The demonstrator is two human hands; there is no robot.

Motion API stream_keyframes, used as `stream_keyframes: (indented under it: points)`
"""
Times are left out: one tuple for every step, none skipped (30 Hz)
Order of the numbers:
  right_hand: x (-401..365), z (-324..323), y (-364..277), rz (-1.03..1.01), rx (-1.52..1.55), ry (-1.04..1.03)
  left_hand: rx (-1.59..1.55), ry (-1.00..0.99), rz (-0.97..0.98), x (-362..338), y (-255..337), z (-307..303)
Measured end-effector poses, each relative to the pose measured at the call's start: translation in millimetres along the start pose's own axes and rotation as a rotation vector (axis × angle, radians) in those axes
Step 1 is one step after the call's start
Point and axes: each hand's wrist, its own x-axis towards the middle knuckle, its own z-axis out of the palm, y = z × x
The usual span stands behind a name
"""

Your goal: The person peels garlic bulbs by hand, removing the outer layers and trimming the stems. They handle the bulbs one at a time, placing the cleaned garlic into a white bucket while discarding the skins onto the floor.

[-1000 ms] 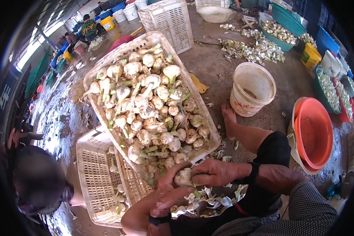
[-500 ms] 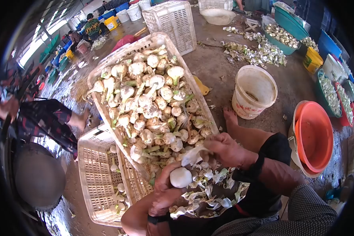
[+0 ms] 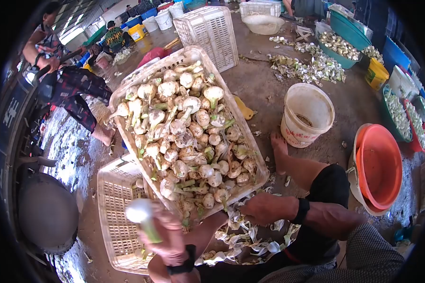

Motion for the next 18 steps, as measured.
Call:
stream_keyframes:
  points:
    - [0,2,2,0.001,0.0,0.002,-0.091,-0.102,0.095,10,23,-16]
    - [1,5,5,-0.017,0.009,0.03,-0.047,-0.049,0.136,9,25,2]
    - [4,8,8,-0.036,0.019,0.056,-0.003,0.004,0.178,8,27,20]
    - [9,9,9,-0.04,0.018,0.056,-0.001,0.003,0.181,6,27,18]
    - [15,9,10,0.024,0.026,0.053,0.062,0.005,0.131,4,28,15]
    - [21,8,11,0.089,0.032,0.049,0.121,0.007,0.082,1,27,13]
    - [27,7,14,0.087,0.025,0.041,0.115,0.01,0.09,-1,23,11]
    - [34,6,17,0.103,0.046,0.14,0.22,-0.031,0.015,-3,16,11]
    - [42,3,20,0.119,0.067,0.243,0.327,-0.073,-0.062,-4,10,11]
    - [51,-1,25,0.129,0.118,0.288,0.374,-0.022,-0.089,-4,5,12]
    - [59,-2,31,0.125,0.114,0.286,0.372,-0.024,-0.084,-5,3,11]
    - [67,-2,38,0.098,0.097,0.441,0.444,0.027,-0.104,-6,1,10]
    - [75,-3,43,0.07,0.081,0.594,0.514,0.081,-0.124,-7,0,8]
    - [84,-3,46,0.132,0.092,0.622,0.482,0.156,-0.113,-8,0,8]
    - [89,-1,47,0.126,0.091,0.617,0.481,0.159,-0.106,-8,1,8]
    - [97,-5,35,0.143,0.157,0.674,0.492,0.208,-0.102,-9,2,9]
    - [105,-9,26,0.16,0.223,0.731,0.502,0.257,-0.097,-9,4,9]
    - [111,-11,19,0.12,0.281,0.672,0.52,0.255,-0.075,-9,6,8]
